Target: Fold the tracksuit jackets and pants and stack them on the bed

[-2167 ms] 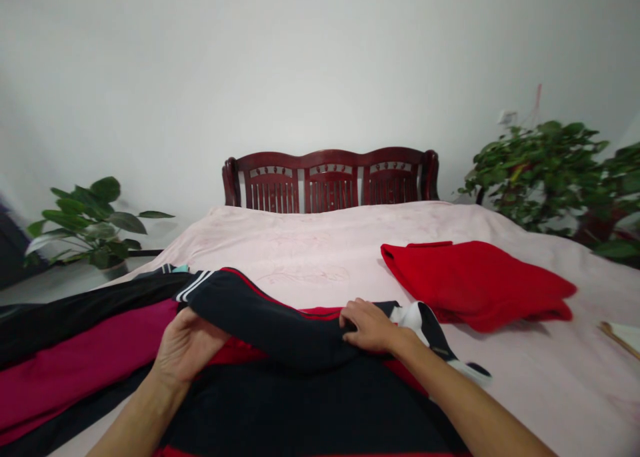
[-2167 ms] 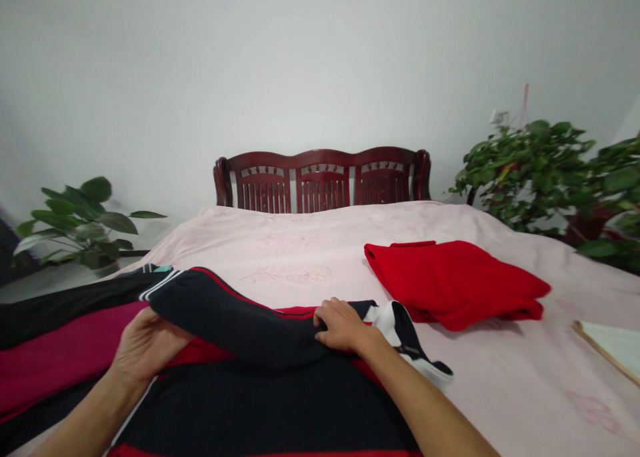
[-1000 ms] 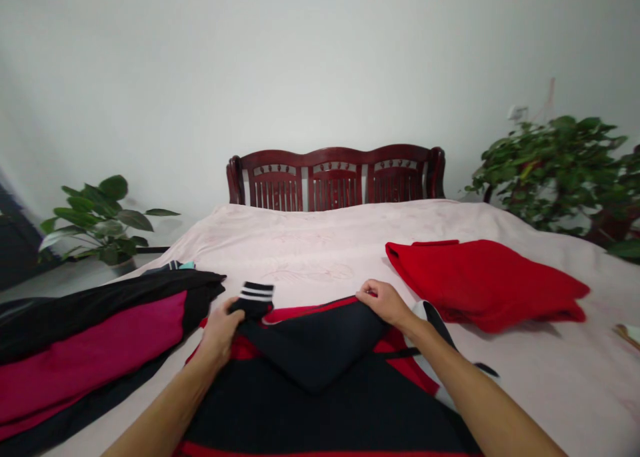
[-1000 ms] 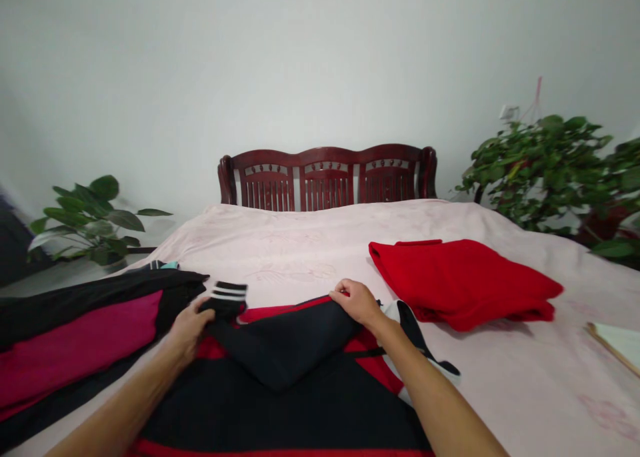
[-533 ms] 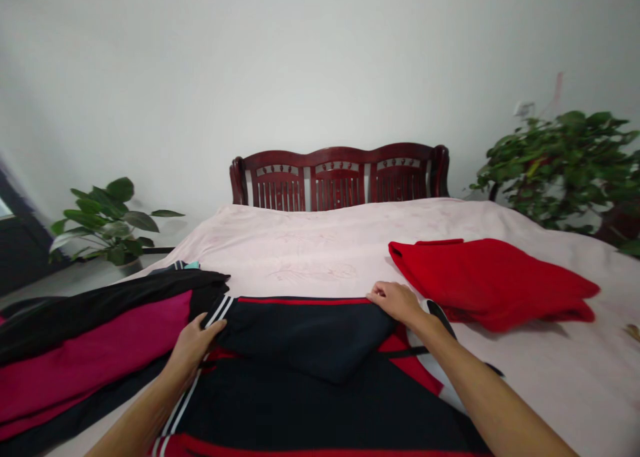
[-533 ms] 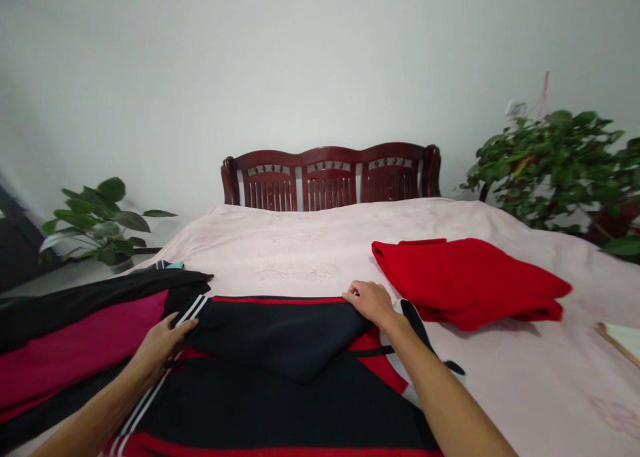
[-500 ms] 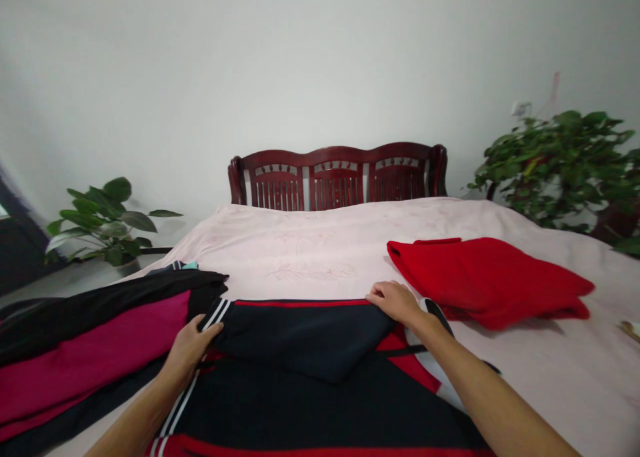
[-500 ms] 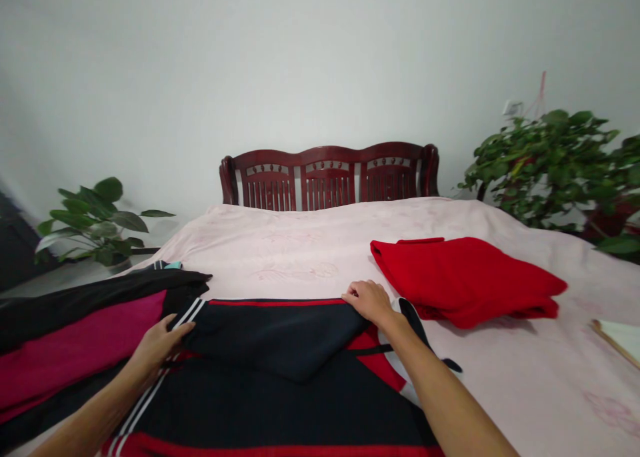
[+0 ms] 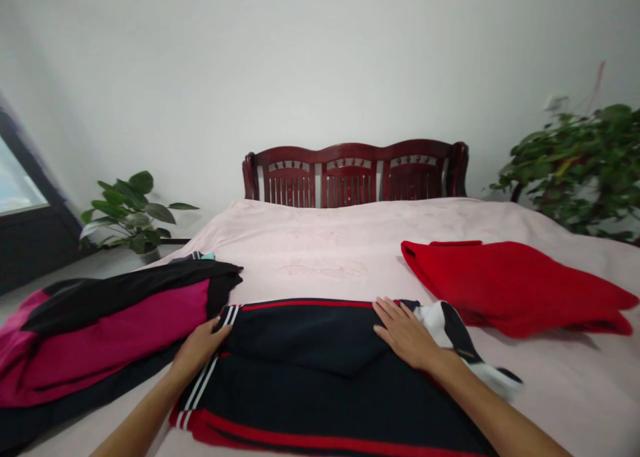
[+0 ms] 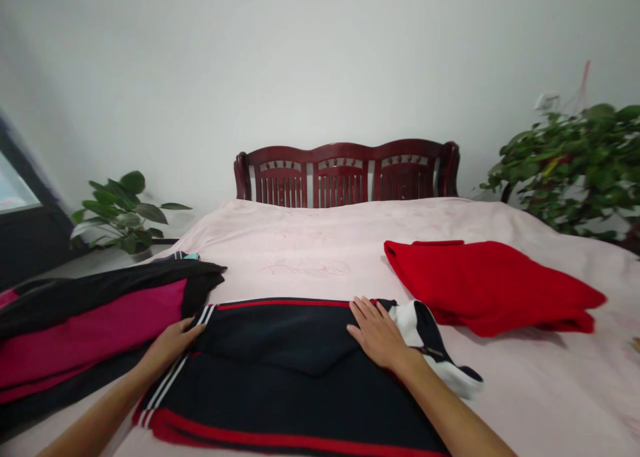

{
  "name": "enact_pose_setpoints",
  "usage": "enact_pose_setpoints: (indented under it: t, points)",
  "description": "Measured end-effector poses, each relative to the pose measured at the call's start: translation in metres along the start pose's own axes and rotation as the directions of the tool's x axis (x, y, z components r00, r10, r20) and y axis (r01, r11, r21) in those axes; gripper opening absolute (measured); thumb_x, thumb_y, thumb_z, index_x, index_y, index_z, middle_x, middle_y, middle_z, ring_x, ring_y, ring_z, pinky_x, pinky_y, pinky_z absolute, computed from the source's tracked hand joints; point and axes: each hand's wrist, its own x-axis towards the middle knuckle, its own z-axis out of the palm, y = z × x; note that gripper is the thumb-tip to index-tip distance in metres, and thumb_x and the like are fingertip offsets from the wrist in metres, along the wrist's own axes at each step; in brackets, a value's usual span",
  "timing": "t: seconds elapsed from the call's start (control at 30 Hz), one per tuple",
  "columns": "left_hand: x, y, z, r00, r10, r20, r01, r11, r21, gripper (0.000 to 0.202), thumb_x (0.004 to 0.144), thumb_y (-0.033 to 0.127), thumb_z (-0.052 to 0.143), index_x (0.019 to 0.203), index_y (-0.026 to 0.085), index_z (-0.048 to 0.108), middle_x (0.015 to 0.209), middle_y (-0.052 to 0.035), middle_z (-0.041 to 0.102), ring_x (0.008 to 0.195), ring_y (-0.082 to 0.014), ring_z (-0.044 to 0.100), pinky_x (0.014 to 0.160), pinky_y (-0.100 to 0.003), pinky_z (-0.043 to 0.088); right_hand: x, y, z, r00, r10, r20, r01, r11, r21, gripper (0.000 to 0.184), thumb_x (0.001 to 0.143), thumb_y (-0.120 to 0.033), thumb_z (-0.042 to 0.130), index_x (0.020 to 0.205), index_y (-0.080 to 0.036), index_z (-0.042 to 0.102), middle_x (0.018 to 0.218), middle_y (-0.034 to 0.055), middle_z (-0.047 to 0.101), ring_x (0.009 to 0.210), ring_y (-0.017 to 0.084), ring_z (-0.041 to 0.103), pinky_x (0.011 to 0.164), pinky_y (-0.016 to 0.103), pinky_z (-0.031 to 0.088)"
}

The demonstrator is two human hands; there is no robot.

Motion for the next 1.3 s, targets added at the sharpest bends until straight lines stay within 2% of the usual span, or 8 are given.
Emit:
enact_pose_setpoints:
  t: [0.17,0.27,0.37,0.47,0.7,0.9,1.1,1.3]
  points:
    - [-0.021,0.012,0.000,0.940,0.293,-0.178,-0.235,0.928,0.288,0.035,0.067,0.034,0.073,0.100,0.025,0.067,0.106,-0.0100,0.069,0.108,-0.0356,0.061,0.095,-0.041,0.042,-0.005,-0.020,-0.005,1.000,0.011,-0.011,-0.010,1.000,0.019,0.052,0.097,-0.045,0.038,0.142,-0.023,0.051,0.152,0.0112,0.044,0.144,0.028,0.032,0.118,0.053,0.021]
    - [-0.029,0.027,0.022,0.820,0.571,-0.032,-0.550,0.804,0.226,0.034,0.075,0.033,0.069,0.109,0.029,0.069,0.128,-0.0103,0.064,0.126,-0.0334,0.052,0.112,-0.041,0.029,-0.006,-0.055,-0.016,1.000,-0.030,0.005,0.030,0.997,0.065,0.054,0.098,-0.045,0.037,0.146,-0.020,0.046,0.155,0.0115,0.039,0.146,0.027,0.028,0.120,0.051,0.018]
    - [-0.026,0.029,0.050,0.749,0.652,0.116,-0.662,0.735,0.145,0.037,0.076,0.035,0.071,0.113,0.031,0.070,0.132,-0.0090,0.064,0.137,-0.0336,0.042,0.119,-0.044,0.016,-0.002,-0.075,-0.018,0.998,-0.057,-0.007,0.057,0.995,0.081,0.059,0.099,-0.048,0.036,0.150,-0.018,0.039,0.158,0.0112,0.031,0.148,0.026,0.023,0.121,0.047,0.015]
    - [-0.019,0.014,0.071,0.756,0.640,0.142,-0.644,0.686,0.337,0.040,0.078,0.033,0.069,0.118,0.028,0.069,0.138,-0.0117,0.060,0.142,-0.0361,0.035,0.119,-0.053,0.009,0.000,-0.061,-0.013,0.998,0.063,0.032,-0.065,0.996,0.059,0.064,0.099,-0.050,0.033,0.151,-0.014,0.035,0.159,0.0137,0.028,0.148,0.026,0.022,0.121,0.046,0.014]
    - [-0.020,-0.001,0.080,0.797,0.553,0.242,-0.452,0.281,0.847,0.050,0.093,0.038,0.046,0.141,0.024,0.053,0.152,-0.0129,0.045,0.144,-0.0369,0.029,0.111,-0.063,0.023,-0.005,0.005,-0.001,0.965,0.260,-0.012,-0.253,0.948,0.196,0.055,0.097,-0.041,0.032,0.144,-0.017,0.048,0.155,0.0079,0.040,0.144,0.021,0.032,0.119,0.041,0.023]
    - [-0.027,0.009,0.081,0.883,0.455,0.114,-0.272,0.300,0.914,0.050,0.096,0.033,0.035,0.144,0.026,0.048,0.158,-0.0108,0.035,0.142,-0.0378,0.031,0.102,-0.064,0.035,-0.002,0.043,-0.018,0.721,0.690,-0.065,-0.646,0.703,0.297,0.050,0.092,-0.023,0.027,0.128,-0.017,0.061,0.130,0.0095,0.064,0.123,0.019,0.057,0.103,0.031,0.043]
    - [-0.028,0.011,0.081,0.908,0.407,0.098,-0.234,0.300,0.925,0.052,0.097,0.027,0.029,0.146,0.026,0.045,0.160,-0.0106,0.032,0.142,-0.0371,0.030,0.098,-0.065,0.038,0.013,0.041,-0.024,0.647,0.762,0.011,-0.748,0.632,0.206,0.056,0.091,-0.047,0.041,0.135,-0.015,0.053,0.121,0.0171,0.068,0.111,0.030,0.064,0.090,0.041,0.048]
    - [-0.027,0.011,0.081,0.919,0.384,0.092,-0.225,0.317,0.921,0.052,0.096,0.030,0.030,0.146,0.027,0.045,0.161,-0.0101,0.030,0.142,-0.0376,0.030,0.097,-0.065,0.039,0.012,0.030,-0.021,0.653,0.757,0.003,-0.752,0.649,0.116,0.046,0.090,-0.026,0.039,0.133,-0.027,0.055,0.123,0.0102,0.067,0.109,0.026,0.065,0.084,0.037,0.048]
